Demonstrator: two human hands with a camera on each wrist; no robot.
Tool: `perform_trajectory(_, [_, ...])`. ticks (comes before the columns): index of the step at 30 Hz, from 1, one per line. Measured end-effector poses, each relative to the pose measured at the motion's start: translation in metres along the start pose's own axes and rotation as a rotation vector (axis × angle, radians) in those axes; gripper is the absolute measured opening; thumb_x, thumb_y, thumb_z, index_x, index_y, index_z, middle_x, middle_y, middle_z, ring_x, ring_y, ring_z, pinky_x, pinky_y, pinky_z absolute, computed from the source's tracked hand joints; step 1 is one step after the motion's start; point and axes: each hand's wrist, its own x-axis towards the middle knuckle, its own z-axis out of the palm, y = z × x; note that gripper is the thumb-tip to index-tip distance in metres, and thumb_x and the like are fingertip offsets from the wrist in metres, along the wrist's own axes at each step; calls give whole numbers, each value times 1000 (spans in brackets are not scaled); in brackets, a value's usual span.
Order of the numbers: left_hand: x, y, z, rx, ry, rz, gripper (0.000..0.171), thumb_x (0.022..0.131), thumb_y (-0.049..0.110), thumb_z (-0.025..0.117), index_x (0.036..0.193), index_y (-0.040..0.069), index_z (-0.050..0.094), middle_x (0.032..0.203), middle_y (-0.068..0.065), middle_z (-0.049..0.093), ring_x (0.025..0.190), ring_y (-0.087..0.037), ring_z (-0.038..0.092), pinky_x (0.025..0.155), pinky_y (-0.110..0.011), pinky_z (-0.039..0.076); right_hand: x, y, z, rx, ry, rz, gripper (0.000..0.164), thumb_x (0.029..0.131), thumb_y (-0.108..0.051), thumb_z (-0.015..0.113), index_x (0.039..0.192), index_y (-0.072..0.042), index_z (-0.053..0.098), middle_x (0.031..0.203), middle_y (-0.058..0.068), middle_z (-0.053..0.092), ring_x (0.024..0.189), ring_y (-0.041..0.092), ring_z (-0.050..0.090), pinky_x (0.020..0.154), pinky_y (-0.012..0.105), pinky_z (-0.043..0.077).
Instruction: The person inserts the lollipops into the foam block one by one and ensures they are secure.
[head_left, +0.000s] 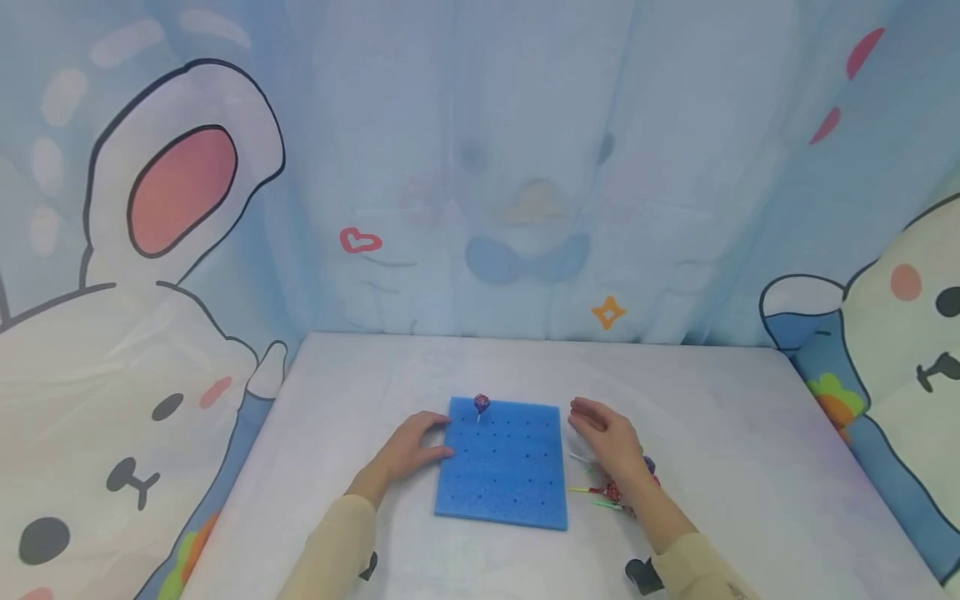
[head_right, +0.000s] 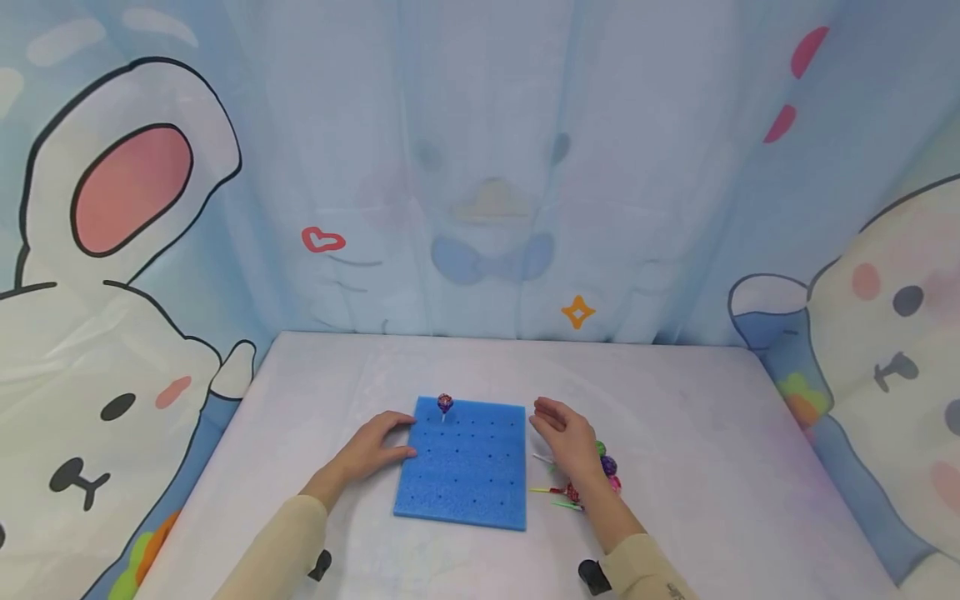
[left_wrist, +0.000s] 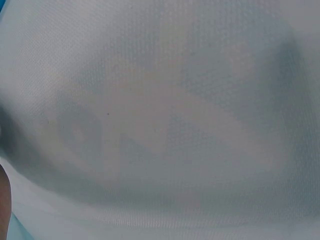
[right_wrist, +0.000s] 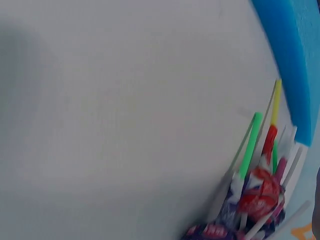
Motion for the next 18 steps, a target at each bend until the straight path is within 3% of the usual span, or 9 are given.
perform_trajectory(12, [1,-1,0,9,3,10,55,90,35,71,136,10,55,138,-8,54,134,-28,44,113,-46,34,-4,17,-39,-95,44,3,56,97,-41,60,140,-7,51,138,13,57,125,29,55,105,41,43])
perform_trajectory(18, [1,0,0,6,-3,-9,55,90,36,70,136,10,54,139,-9,54,134,-28,44,113,-48,34,-9,29,-55,-160,66,-1,53,98,-37,59,140,-4,50,136,17,57,124,34,55,105,48,42])
